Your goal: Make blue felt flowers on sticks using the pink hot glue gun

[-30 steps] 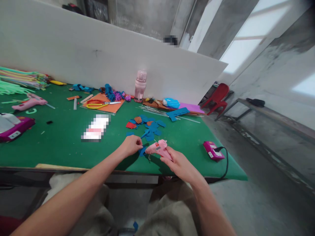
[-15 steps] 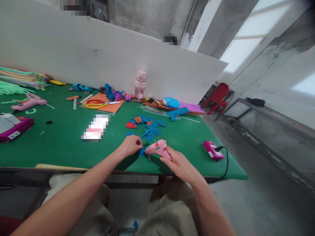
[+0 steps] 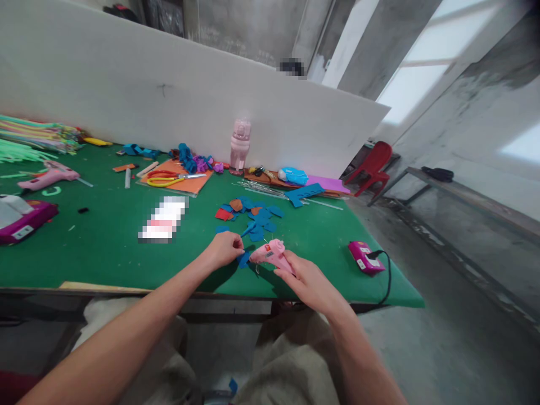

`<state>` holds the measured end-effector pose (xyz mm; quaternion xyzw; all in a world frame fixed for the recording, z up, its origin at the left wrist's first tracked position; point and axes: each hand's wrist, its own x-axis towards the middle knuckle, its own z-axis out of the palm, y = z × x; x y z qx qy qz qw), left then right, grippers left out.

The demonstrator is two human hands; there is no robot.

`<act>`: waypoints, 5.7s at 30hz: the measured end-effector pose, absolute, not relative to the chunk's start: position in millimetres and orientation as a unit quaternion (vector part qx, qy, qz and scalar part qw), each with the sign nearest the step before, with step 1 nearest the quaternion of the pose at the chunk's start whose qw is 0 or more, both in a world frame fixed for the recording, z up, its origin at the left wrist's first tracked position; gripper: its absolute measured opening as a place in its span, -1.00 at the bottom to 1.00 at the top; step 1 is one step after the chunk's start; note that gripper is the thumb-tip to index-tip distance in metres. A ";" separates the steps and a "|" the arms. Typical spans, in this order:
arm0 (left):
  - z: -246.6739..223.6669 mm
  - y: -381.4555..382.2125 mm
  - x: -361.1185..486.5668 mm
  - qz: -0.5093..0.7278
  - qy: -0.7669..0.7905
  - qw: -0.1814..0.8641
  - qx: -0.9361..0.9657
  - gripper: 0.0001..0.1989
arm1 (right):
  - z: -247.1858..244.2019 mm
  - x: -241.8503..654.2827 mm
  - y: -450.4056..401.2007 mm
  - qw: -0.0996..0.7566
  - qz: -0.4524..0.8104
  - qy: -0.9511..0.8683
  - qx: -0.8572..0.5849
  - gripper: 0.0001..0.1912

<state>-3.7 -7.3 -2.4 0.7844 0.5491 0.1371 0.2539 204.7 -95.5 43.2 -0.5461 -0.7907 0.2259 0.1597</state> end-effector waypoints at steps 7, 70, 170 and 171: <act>-2.6 -7.8 -4.1 0.138 0.546 0.254 0.787 -0.89 | 44.5 204.2 -95.7 0.160 0.230 -0.792 -0.543 -0.75; -1.0 -8.3 -3.9 0.132 0.547 0.251 0.788 -0.90 | 44.4 204.6 -97.5 0.181 0.233 -0.781 -0.550 -0.79; 46.1 -35.9 -13.7 0.344 0.473 0.498 0.641 -0.81 | 51.0 159.0 -48.7 0.299 0.351 -0.716 -0.524 -0.85; 46.8 -36.1 -13.5 0.347 0.473 0.494 0.641 -0.81 | 48.6 155.0 -45.5 0.313 0.344 -0.709 -0.530 -0.89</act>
